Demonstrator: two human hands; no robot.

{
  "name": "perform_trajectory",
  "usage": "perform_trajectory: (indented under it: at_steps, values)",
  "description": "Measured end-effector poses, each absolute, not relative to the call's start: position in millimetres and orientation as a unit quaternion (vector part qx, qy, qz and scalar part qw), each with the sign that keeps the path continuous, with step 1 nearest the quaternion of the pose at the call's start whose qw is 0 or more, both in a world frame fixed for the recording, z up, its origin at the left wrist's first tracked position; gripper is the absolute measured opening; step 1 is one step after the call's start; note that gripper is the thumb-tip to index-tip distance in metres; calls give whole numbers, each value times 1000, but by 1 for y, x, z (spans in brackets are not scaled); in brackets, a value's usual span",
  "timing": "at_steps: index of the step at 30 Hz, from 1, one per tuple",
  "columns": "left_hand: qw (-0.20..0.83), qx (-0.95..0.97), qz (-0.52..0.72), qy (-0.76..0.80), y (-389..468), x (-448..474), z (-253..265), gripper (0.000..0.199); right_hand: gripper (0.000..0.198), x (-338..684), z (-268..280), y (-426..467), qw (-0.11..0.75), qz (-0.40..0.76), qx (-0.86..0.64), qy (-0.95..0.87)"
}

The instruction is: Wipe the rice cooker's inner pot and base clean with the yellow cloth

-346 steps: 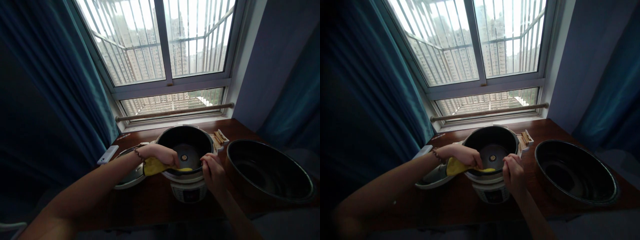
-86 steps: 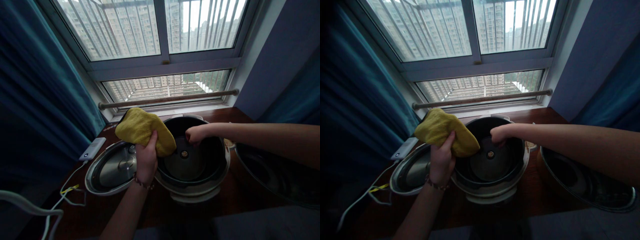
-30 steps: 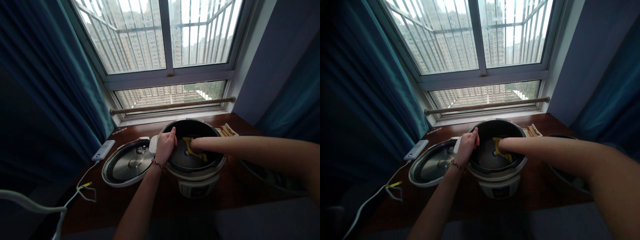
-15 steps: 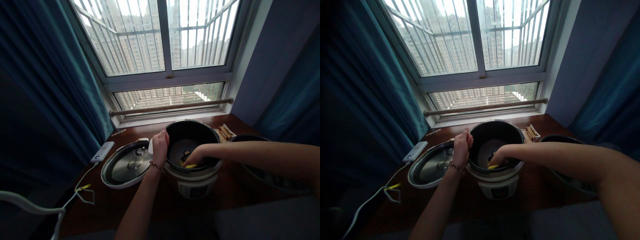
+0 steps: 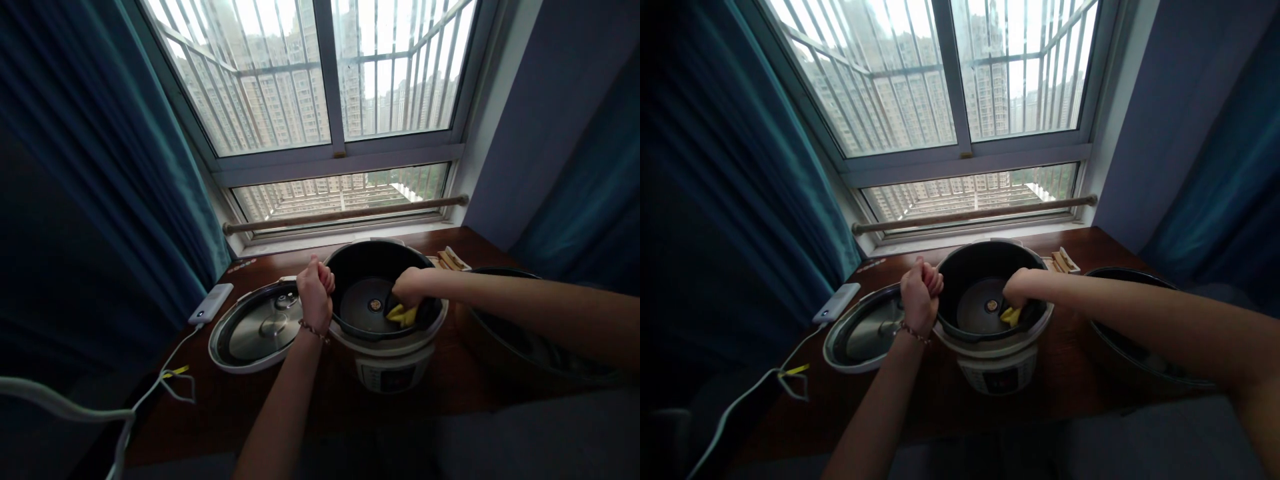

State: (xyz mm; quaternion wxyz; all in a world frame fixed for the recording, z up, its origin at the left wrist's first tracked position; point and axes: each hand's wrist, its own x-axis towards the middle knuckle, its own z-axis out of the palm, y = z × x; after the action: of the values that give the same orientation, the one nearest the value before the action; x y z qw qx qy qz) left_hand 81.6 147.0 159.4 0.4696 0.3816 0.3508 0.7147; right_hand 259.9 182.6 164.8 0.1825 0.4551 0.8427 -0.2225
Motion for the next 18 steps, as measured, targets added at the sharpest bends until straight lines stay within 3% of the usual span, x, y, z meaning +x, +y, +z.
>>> perform_trajectory:
  at_steps: [3, 6, 9, 12, 14, 16, 18]
  values:
    - [452, 403, 705, 370, 148, 83, 157, 52, 38, 275, 194, 175, 196, -273, 428, 839]
    - [398, 493, 640, 435, 149, 83, 157, 53, 57, 282, 214, 155, 107, -374, 412, 824]
    - [387, 612, 524, 448, 147, 80, 165, 52, 63, 282, 218, 135, 26, -426, 427, 797]
    - [420, 792, 263, 358, 138, 81, 179, 36, 61, 282, 211, 128, 4, -403, 447, 798]
    - [388, 868, 83, 298, 132, 85, 185, 37, 52, 287, 207, 131, 1, -369, 445, 816]
    - [340, 893, 12, 294, 130, 91, 188, 31, 41, 296, 206, 134, -17, -335, 434, 836]
    - [294, 900, 4, 322, 135, 97, 192, 25, 31, 308, 208, 133, -97, -291, 452, 837]
